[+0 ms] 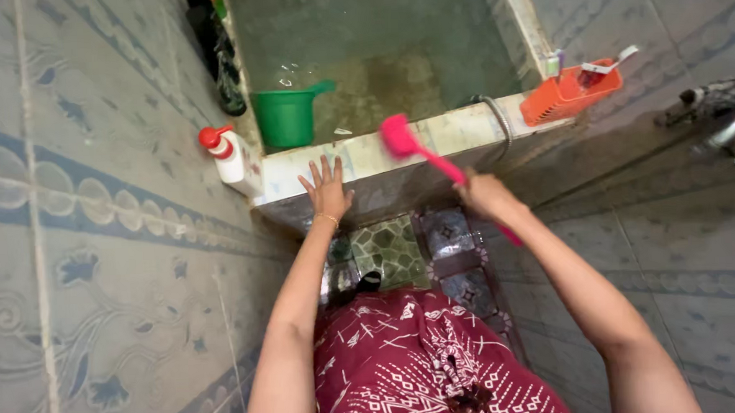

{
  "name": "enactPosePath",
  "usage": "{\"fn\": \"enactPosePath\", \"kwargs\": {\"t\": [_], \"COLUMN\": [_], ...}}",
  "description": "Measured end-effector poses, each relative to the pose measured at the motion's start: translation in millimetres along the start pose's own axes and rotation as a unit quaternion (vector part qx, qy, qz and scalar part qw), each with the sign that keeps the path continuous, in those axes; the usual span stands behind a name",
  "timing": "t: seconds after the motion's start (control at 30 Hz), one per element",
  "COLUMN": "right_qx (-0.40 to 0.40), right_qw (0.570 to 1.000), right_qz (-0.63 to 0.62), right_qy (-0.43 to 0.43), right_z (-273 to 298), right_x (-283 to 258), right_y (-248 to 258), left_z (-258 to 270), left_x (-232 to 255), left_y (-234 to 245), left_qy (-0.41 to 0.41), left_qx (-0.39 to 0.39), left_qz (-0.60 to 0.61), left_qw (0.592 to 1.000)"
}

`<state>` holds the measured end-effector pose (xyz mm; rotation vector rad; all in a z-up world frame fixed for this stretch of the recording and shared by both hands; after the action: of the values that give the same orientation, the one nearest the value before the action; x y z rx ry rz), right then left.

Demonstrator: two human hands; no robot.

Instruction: The person scrubs the tiled ledge and walls of a bathroom basin using a brush.

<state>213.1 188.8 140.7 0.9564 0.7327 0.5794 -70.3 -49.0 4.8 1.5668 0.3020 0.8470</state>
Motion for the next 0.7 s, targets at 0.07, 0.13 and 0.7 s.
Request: {"fn": "enactPosePath", "kwargs": {"t": [0.07,0.13,0.7], "right_qx": [0.064,0.068,0.065], "right_qw": [0.996,0.996,0.995], "right_qz": [0.027,0.039,-0.048], "right_qy": [-0.053,-0.051,0.063], "right_z": [-11.5,-22.4,85.1], "right_x": [15.6,25.7,-16.9], "right_y": [7.2,7.3,-26.7], "left_z": [7.1,12.5,16.6], "left_x": [-14.4,-22.6,-4.7], "left_y": [3.5,3.8,53.6], "left_qy": [0.008,0.015,-0.027], "left_qx": [0.008,0.017,0.113], "left_qz": [-0.005,-0.01,0.063], "left_qw": [1.0,1.0,0.991]}}
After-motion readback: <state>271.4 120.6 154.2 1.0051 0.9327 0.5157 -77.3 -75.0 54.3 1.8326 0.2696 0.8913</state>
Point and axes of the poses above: each hand's wrist, its own z-axis away from the middle knuckle, its own y-axis out of the back of the hand, x = y × z, the point moved 2 cm from there along -z, towards the middle knuckle, and after that the axes turned 3 degrees about z, right-handed, at the moved point
